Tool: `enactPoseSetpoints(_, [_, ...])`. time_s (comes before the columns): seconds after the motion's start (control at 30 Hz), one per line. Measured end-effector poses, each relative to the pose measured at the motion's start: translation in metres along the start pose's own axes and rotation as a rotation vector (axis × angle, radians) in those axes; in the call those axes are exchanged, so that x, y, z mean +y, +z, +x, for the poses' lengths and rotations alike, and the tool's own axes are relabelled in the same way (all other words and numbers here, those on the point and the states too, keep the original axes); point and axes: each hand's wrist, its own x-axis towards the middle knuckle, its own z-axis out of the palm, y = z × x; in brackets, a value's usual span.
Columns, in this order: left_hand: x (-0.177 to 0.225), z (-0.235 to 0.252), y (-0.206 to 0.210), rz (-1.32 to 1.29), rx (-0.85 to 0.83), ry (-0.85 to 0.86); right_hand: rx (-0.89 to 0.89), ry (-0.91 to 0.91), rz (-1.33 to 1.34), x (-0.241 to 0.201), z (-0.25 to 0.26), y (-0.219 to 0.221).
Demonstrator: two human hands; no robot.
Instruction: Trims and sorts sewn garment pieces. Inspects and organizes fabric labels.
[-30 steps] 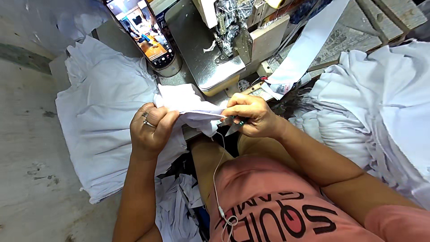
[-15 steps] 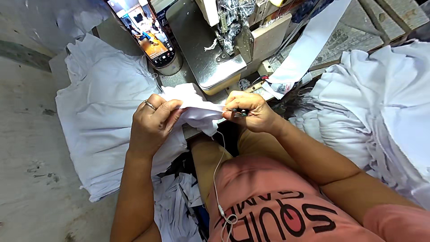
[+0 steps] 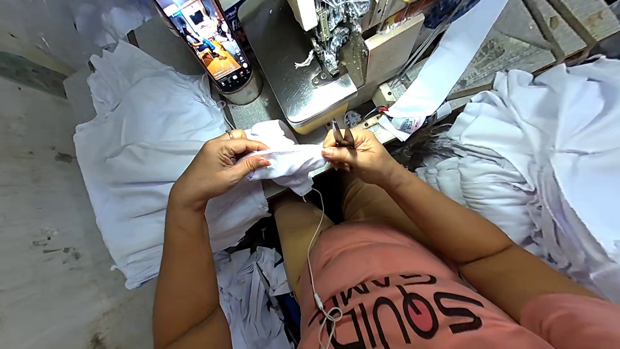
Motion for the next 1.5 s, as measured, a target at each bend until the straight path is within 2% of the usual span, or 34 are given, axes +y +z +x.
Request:
enactPoseSetpoints(0.2, [0.000, 0.003, 0.000, -0.012, -0.016, -0.012, 0.020, 0.108, 0.124, 0.001, 0.001, 0.002])
enactPoseSetpoints(0.37, [-0.002, 0.003, 0.004, -0.005, -0.015, 0.002, 0.017, 0.093, 0.091, 0.004, 0.001, 0.002])
enactPoseSetpoints(0.67, [-0.008, 0.006, 0.009, -0.083, -0.045, 0.035, -0.023, -0.115, -0.239, 0.004, 0.001, -0.004])
enactPoseSetpoints(0.9, [-0.015, 0.008, 0.011, -0.184, -0.047, 0.029, 0.041, -0.223, -0.422, 0.000, -0.001, 0.000])
enactPoseSetpoints(1.13, [-0.027, 0.007, 0.011, -0.247, -0.062, -0.050, 0.057, -0.340, -0.586, 0.001, -0.002, 0.004])
enactPoseSetpoints(1.2, [-0.025, 0.007, 0.011, -0.152, -0.063, -0.099, 0.055, -0.362, -0.658, -0.002, -0.003, 0.005])
enactPoseSetpoints(1.27, [-0.014, 0.007, 0.013, 0.140, -0.027, -0.178, 0.040, -0.370, -0.699, -0.006, -0.003, 0.006])
enactPoseSetpoints(1.37, [0.023, 0.008, 0.024, 0.456, 0.130, -0.160, 0.023, -0.410, -0.702, -0.009, -0.002, 0.006])
enactPoseSetpoints(1.43, [0.048, 0.010, 0.035, 0.457, 0.184, -0.038, 0.010, -0.441, -0.685, -0.012, -0.002, 0.007])
enactPoseSetpoints(1.5, [0.057, 0.012, 0.050, 0.322, 0.122, 0.073, -0.009, -0.474, -0.668, -0.015, -0.002, 0.009])
